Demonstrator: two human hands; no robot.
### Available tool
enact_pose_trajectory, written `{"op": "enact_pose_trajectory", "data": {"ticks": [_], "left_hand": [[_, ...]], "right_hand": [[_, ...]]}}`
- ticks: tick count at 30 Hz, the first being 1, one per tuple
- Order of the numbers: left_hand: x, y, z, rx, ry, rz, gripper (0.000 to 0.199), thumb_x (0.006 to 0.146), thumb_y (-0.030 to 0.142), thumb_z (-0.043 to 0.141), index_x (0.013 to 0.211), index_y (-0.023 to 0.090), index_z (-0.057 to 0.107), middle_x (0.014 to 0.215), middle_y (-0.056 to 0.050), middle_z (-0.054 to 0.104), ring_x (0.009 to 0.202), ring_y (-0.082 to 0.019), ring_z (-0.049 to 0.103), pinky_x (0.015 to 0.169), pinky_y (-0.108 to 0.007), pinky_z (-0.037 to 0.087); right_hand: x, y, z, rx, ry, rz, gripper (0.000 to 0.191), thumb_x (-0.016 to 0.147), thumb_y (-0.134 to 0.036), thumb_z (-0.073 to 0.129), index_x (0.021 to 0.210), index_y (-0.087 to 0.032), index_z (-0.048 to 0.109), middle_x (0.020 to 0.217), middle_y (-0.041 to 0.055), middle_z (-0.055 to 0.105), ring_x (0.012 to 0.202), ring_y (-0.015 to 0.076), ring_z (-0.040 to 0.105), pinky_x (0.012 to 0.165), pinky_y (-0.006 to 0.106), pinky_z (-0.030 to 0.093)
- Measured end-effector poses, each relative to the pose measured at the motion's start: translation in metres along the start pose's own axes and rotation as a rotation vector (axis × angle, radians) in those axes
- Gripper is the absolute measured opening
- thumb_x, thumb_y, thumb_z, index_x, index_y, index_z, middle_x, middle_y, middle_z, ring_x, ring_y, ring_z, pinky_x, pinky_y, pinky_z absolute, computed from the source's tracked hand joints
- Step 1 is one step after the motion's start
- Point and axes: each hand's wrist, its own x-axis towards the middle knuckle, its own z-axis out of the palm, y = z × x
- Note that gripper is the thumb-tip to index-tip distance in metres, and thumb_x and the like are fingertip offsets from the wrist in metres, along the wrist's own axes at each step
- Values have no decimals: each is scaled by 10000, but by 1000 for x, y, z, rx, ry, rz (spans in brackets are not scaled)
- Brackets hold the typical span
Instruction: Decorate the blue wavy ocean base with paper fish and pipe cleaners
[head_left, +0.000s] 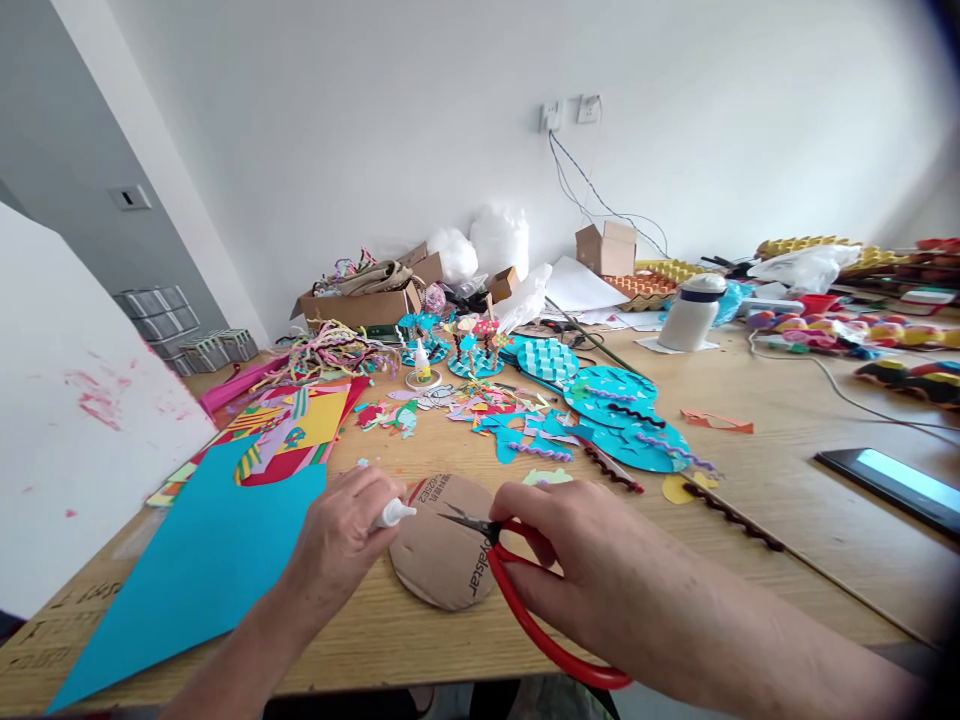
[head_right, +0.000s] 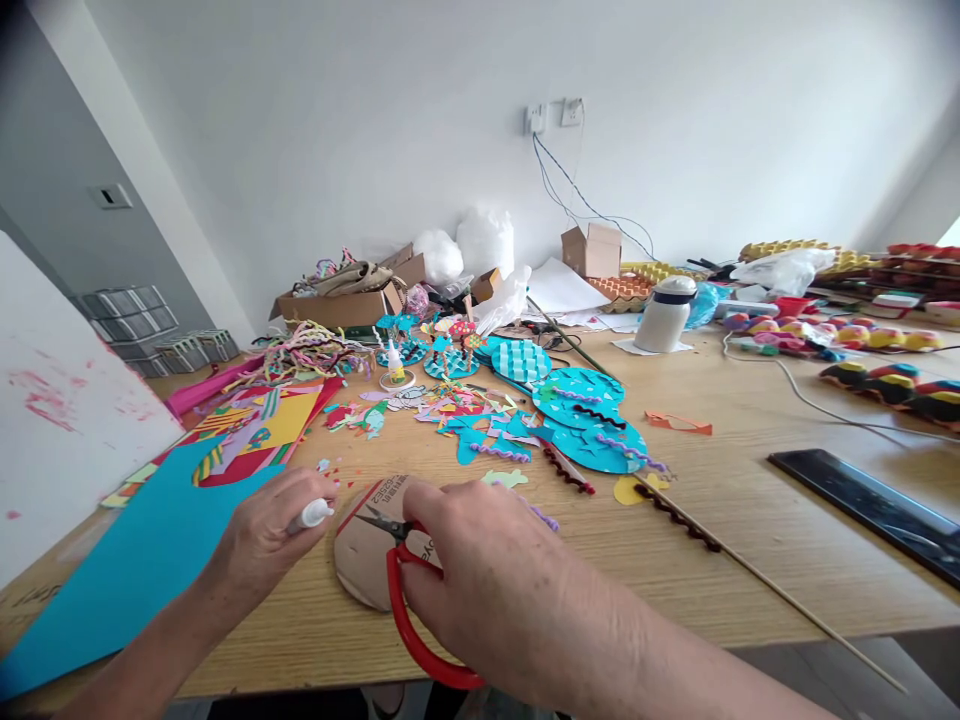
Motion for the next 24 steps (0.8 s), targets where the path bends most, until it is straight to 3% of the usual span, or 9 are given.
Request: {"op": "enact_pose_trajectory", "data": {"ticks": [6, 11, 24], "left_hand": [[-3, 4, -1, -102, 23, -37, 126, 856, 251, 445, 778, 208, 533, 712, 6, 596, 673, -143, 545, 613, -249, 427], [-5, 2, 1, -102, 34, -14, 95, 863, 238, 448, 815, 211, 526, 730, 4, 595, 687, -145, 547, 619, -254, 425], [-4, 3, 2, -66, 46, 2, 139, 869, 262, 429, 802, 213, 540, 742, -5, 614, 703, -154, 568, 638, -268, 444]], "right_hand": [[4, -6, 5, 66, 19, -81, 57, 744, -192, 496, 758, -219, 543, 630, -24, 568, 512, 90, 474, 453, 205, 239], [1, -5, 8, 99, 32, -83, 51, 762, -251, 490, 737, -225, 526, 629, -26, 557, 520, 94, 463, 458, 211, 237], [4, -6, 7, 84, 18, -91, 32, 743, -210, 491, 736, -218, 521, 640, -28, 551, 512, 85, 445, 453, 219, 208]]}}
